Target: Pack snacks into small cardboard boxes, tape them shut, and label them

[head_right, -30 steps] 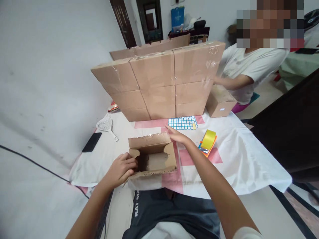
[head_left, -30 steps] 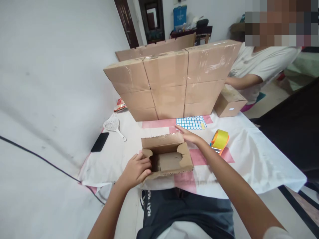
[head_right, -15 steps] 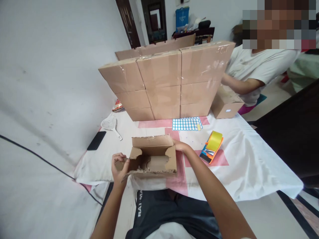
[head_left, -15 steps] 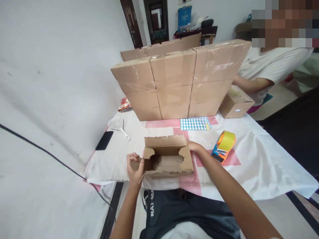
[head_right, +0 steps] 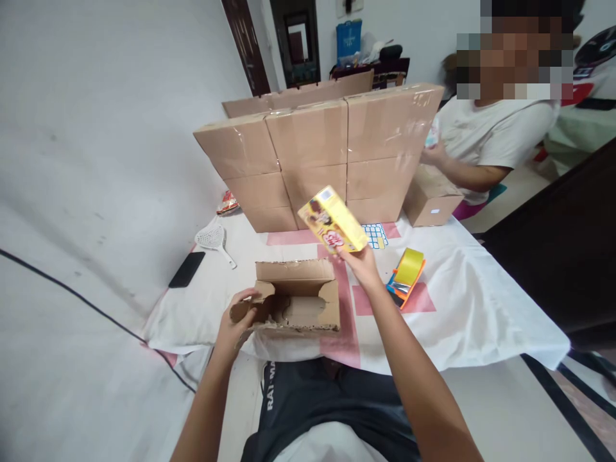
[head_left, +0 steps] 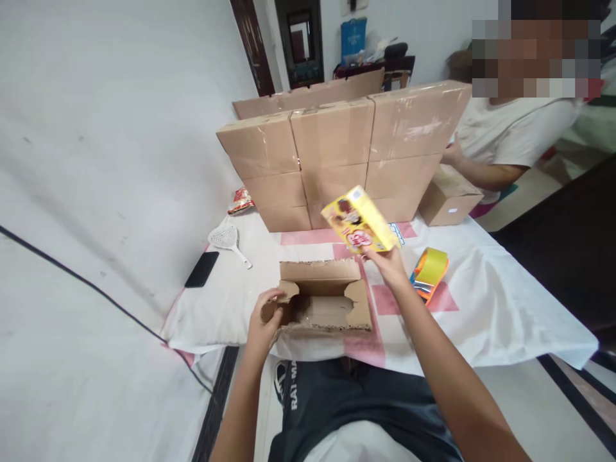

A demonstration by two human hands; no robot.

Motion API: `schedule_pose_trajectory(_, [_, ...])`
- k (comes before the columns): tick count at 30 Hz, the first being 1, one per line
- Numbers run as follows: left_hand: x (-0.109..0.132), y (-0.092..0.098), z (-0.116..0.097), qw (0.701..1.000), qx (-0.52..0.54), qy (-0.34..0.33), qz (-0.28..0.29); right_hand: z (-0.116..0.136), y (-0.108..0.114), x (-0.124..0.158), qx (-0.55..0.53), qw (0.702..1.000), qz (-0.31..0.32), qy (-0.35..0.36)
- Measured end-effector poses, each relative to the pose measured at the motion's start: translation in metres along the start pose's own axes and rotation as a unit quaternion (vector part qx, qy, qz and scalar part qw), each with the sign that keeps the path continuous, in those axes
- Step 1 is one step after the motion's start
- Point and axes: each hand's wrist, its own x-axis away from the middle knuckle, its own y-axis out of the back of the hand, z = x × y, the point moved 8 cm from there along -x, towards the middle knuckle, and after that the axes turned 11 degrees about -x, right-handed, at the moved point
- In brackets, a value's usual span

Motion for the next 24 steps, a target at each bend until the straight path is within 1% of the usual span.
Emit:
schedule_pose_trajectory(1, [0.001,0.000,-0.002,1.000,-0.008,0.003,0.001,0.019,0.006,0.006,-0.014,0.999,-0.024,0.031])
schedule_pose_trajectory(2, [0.001,-0.001,-0.002,1.000,-0.016,0.011,0.004,0.038,0.009,0.014,-0.020,0.998,-0.033,0.054])
schedule_pose_trajectory(3, [0.002,-0.002,0.000,0.999,-0.024,0.023,0.005,0.054,0.007,0.023,-0.015,0.997,-0.025,0.065])
schedule_pose_trajectory(5, [0.003,-0.002,0.004,0.998,-0.042,0.055,0.001,0.077,-0.005,0.044,0.009,0.998,0.013,0.058])
schedule_pose_trajectory(7, [0.004,-0.001,0.009,0.995,-0.058,0.085,-0.008,0.086,-0.026,0.065,0.033,0.997,0.070,0.027])
schedule_pose_trajectory(9, [0.005,0.001,0.012,0.992,-0.067,0.107,-0.024,0.086,-0.047,0.084,0.051,0.991,0.124,0.005])
schedule_pose_trajectory(11, [0.005,0.004,0.015,0.989,-0.069,0.125,-0.046,0.083,-0.062,0.097,0.078,0.983,0.165,0.001])
schedule_pose_trajectory(13, [0.006,0.005,0.020,0.985,-0.063,0.142,-0.071,0.080,-0.069,0.105,0.104,0.977,0.188,0.006])
schedule_pose_trajectory(16, [0.008,0.005,0.027,0.981,-0.039,0.164,-0.100,0.076,-0.071,0.110,0.133,0.966,0.220,0.000])
schedule_pose_trajectory(18, [0.010,0.003,0.031,0.979,-0.014,0.170,-0.114,0.076,-0.075,0.112,0.177,0.953,0.246,0.000])
schedule_pose_trajectory(21, [0.013,0.000,0.033,0.977,0.023,0.170,-0.128,0.070,-0.084,0.114,0.302,0.913,0.275,0.002])
schedule_pose_trajectory(24, [0.017,-0.001,0.037,0.974,0.052,0.170,-0.140,0.054,-0.096,0.114,0.423,0.853,0.304,-0.011])
